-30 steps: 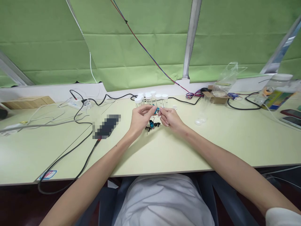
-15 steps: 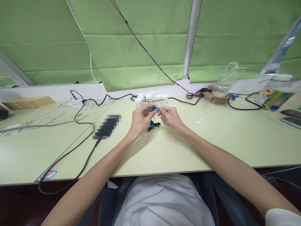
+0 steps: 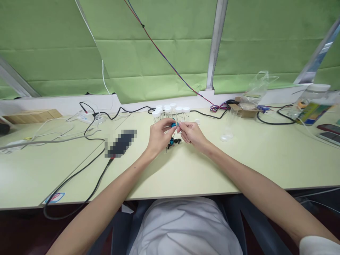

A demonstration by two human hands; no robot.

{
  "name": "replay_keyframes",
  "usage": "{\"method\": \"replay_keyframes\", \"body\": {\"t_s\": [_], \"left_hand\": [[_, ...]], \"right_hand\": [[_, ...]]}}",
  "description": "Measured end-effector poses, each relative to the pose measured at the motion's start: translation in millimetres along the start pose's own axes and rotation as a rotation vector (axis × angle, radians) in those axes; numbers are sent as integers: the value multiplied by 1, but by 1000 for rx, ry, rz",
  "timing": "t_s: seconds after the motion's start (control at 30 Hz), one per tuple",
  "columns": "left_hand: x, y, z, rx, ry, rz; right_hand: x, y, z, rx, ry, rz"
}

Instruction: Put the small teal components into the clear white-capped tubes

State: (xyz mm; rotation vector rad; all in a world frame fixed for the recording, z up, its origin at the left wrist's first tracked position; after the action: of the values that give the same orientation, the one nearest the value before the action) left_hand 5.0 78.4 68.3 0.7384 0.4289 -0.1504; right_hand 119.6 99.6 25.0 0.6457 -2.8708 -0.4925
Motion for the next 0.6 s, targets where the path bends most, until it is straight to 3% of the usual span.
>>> {"method": "replay_keyframes", "body": {"t_s": [0.23,0.47,0.53,0.6], "left_hand": [[-1,0,12,50,74,-22],[-20,0,23,92,50,112],[-27,-2,25,110,31,178],[-33,-4,26,117,16,235]], "right_hand": [[-6,-1,0,48,-46,41],[-33,2,4,95,24,193],[-49,2,0,45,-55,260],[-62,0,-8,-17,-270,310]]}}
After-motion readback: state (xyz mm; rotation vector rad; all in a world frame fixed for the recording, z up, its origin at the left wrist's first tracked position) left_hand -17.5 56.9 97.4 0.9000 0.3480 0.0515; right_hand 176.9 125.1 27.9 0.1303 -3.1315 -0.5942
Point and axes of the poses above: each hand's wrist, its own y-axis towards the middle knuckle, its own x-axis out of the palm, z = x × y, the point moved 10 cm from there along y, towards the middle knuckle, and after that the axes turned 9 degrees about -z, right-handed, at the moved point
